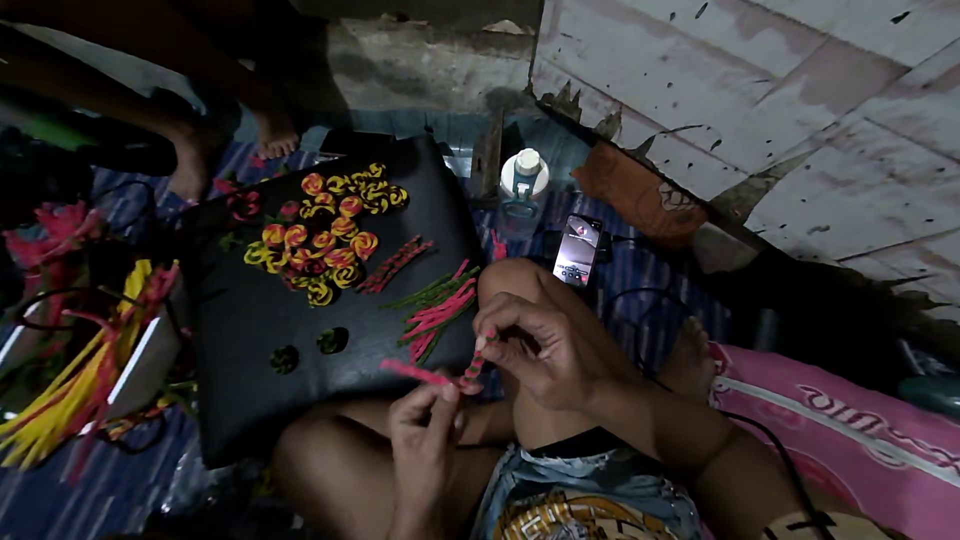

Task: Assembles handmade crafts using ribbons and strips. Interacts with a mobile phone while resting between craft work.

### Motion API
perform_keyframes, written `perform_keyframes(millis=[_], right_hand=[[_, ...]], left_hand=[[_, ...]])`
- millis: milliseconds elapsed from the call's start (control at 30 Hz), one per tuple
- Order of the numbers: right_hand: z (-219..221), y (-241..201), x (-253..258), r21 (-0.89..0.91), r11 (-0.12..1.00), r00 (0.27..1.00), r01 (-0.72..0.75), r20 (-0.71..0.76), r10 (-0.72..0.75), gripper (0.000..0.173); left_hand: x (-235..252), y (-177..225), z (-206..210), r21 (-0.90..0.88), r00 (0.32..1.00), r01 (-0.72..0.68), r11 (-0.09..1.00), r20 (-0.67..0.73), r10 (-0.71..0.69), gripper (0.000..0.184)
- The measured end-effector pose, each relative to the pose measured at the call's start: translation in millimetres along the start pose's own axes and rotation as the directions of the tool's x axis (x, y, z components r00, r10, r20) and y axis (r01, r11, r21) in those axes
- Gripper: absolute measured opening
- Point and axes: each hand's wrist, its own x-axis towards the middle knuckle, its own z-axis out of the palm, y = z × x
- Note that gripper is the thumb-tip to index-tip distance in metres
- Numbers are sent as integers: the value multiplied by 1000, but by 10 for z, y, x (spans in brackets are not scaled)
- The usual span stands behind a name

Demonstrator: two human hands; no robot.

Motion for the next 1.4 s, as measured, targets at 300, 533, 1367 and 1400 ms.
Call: perform_keyframes(millis=[300,533,1367,1400], right_hand=[[-16,88,-24,-33,974,971,225,88,-222,14],[26,118,-59,-94,974,978,206,46,-202,16],[-646,236,-148,-236,965,994,-112,-25,109,28],[-811,327,-208,-319,920,971,-226,-151,187,28]], left_hand=[[-22,11,57,-415,890,444,794,100,-446,10],[83,-80,106,278,935,-187,942,-244,257,26],[-107,49,-111,10,999,-7,1000,38,7,20],[-96,70,-145,81,998,-66,994,1,66,20]])
